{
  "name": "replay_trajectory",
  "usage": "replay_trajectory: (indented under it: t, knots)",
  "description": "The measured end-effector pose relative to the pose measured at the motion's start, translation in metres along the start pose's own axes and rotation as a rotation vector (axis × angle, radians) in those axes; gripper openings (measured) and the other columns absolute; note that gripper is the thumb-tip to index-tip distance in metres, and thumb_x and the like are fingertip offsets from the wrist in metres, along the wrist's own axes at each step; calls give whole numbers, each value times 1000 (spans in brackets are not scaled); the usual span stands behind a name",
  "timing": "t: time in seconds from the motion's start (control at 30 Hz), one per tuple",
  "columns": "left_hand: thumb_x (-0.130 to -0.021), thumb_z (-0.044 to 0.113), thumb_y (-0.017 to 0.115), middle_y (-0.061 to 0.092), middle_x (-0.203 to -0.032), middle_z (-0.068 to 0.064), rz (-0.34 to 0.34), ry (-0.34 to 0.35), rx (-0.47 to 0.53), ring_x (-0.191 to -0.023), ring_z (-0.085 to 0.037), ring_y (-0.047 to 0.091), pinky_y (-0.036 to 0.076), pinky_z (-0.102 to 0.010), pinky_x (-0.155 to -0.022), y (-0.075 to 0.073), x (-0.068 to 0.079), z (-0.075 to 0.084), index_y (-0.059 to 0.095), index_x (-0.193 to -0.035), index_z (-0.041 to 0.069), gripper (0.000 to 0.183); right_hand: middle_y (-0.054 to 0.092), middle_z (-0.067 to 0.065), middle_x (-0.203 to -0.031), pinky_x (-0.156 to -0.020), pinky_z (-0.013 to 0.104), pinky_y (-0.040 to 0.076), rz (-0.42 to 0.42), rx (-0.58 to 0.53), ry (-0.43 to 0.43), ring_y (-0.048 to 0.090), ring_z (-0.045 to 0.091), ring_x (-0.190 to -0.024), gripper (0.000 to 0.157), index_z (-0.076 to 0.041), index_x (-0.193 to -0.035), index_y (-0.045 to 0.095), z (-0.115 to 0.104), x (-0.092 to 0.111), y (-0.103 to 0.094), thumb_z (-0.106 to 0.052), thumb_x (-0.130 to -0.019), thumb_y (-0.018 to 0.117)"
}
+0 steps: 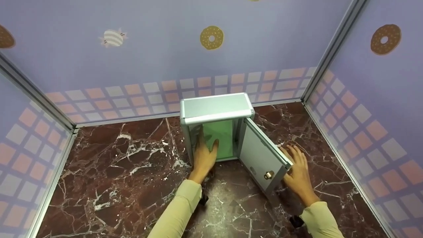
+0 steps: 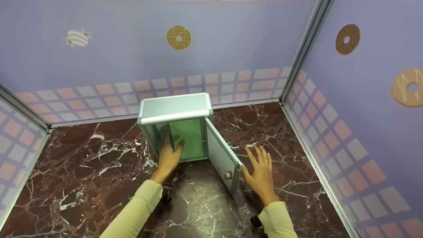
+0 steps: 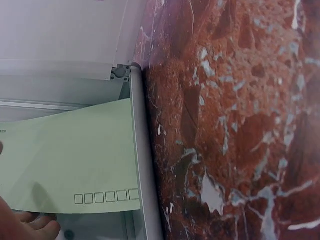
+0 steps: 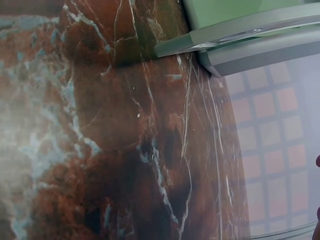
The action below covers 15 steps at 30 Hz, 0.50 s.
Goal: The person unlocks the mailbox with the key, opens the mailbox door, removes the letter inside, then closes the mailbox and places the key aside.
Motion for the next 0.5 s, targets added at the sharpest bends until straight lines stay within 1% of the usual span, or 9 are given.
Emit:
replay_trajectory:
  t: [0.13,0.27,0.4,0.5]
  knots:
    - [-95,27,66,64,-122,-13,8,10,-12,-105,-28,65,51,-43,-90,-1,1,-2,18,-156,10,80,46,21,-143,-112,60,12,-6,-17,22,29,41,-137,60,-5,-140,54,1,4,0,-21,-85,68]
    - [-92,24,68,66,-116,-13,15,15,-23,-101,-28,66,51,-44,-89,-1,0,-2,24,-154,7,77,47,18,-143,-110,61,18,-6,-49,56,32,41,-136,54,-6,-135,59,1,6,1,-19,-84,71]
    - [-90,22,69,63,-119,-15,26,17,-40,-100,-28,66,51,-43,-89,-1,0,-2,29,-152,5,76,46,18,-144,-108,64,21,-5,-79,99,34,41,-135,48,-2,-126,65,0,7,2,-19,-82,74]
    - [-90,20,70,64,-117,-16,31,18,-46,-98,-28,67,51,-43,-90,-1,0,-1,32,-150,2,74,45,18,-145,-108,63,23,-13,-99,126,34,39,-136,48,0,-125,65,-1,7,2,-19,-82,75]
Point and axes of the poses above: each hand's wrist, its own x-axis away from the middle knuckle, its own y-axis out of the palm, z = x × y, the point moved 1 cm from there along -x, towards the middle knuckle
